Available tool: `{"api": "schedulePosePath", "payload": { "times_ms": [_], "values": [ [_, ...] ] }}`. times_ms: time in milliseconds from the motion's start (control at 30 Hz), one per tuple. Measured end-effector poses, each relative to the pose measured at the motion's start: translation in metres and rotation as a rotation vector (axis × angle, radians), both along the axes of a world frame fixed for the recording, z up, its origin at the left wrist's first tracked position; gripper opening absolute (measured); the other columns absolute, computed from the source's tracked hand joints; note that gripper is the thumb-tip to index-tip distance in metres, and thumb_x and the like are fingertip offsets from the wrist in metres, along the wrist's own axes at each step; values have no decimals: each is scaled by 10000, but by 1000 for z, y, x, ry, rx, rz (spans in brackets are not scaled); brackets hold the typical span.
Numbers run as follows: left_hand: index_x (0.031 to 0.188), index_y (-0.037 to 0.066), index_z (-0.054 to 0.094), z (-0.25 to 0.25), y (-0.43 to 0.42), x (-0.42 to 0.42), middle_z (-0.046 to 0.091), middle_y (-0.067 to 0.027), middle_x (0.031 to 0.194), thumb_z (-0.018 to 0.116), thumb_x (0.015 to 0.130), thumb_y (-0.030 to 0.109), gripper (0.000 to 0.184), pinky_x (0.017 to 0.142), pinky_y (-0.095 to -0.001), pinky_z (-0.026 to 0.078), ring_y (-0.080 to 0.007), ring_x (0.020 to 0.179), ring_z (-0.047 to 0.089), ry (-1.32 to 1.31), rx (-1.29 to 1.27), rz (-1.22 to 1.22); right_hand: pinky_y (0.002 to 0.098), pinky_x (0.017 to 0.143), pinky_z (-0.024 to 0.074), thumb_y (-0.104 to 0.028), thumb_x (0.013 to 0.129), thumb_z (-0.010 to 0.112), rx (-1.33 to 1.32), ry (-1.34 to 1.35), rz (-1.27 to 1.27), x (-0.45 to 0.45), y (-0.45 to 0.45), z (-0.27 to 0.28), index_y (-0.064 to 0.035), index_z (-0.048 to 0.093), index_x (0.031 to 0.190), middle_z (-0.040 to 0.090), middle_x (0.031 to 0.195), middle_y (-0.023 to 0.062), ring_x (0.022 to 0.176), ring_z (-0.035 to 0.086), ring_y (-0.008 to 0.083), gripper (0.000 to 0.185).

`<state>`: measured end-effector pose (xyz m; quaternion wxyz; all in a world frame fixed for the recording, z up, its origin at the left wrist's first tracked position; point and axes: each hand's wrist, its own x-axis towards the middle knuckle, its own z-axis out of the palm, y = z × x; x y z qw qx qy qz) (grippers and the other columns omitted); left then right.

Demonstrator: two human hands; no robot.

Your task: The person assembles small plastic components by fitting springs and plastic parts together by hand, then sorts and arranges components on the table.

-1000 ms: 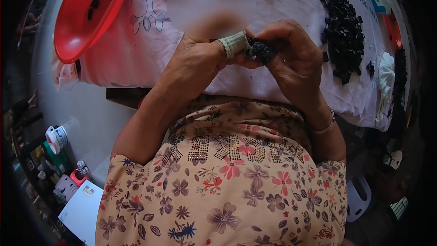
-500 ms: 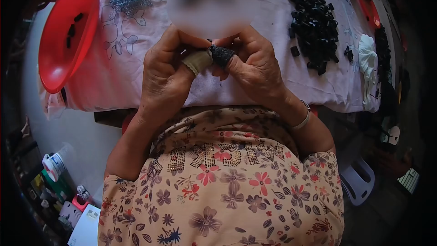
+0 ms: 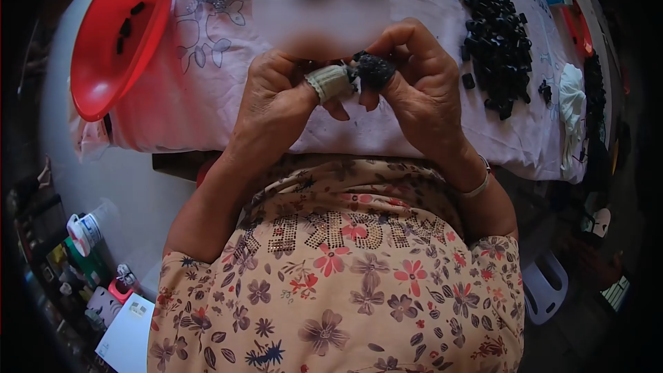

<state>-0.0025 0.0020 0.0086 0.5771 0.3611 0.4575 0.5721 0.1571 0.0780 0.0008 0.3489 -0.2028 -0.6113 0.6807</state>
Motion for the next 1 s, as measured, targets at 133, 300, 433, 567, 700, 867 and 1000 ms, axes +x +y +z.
{"api": "schedulePosePath", "payload": {
  "times_ms": [133,300,433,567,700,867,1000],
  "values": [
    [983,-11,583,-4,0,-7,597,-72,845,519,863,-3,137,617,-248,539,-107,674,600,-141,-11,-25,202,575,477,-117,905,579,47,-67,-26,3,5,3,7,493,1035,616,864,96,632,569,90,199],
    [976,-8,583,-9,1,-11,592,-79,843,536,886,47,115,600,-268,553,-105,638,593,-350,15,-14,182,563,462,-74,913,552,78,-2,-18,3,6,3,-1,512,1019,599,816,63,627,552,66,135],
    [979,-7,582,-7,1,-8,596,-84,840,557,888,64,118,589,-274,557,-100,620,582,-388,20,-1,195,580,469,-119,900,588,61,-31,-22,2,1,4,14,505,1049,609,861,94,641,558,85,217],
    [986,-3,582,-9,1,-8,602,-95,831,575,882,66,125,577,-271,560,-93,604,567,-405,41,-13,192,582,469,-103,893,595,111,-23,-5,2,-1,3,15,508,1050,599,878,85,655,556,82,215],
    [986,-5,584,-9,1,-7,602,-94,815,585,877,68,131,567,-266,561,-90,604,566,-394,49,-9,190,588,470,-90,887,598,182,-10,-24,1,-2,3,16,512,1046,582,894,73,675,557,82,210],
    [978,-7,587,-10,1,-5,597,-85,802,589,875,73,130,546,-259,556,-89,605,565,-335,62,2,188,592,470,-76,888,592,165,31,-33,0,-3,5,17,516,1041,579,891,69,683,560,82,195],
    [973,-9,587,-9,1,-3,594,-81,792,588,874,73,129,531,-256,553,-90,603,568,-326,70,16,188,595,469,-43,894,567,189,17,-21,1,-3,5,19,518,1037,564,902,64,685,560,82,163]
  ]
}}
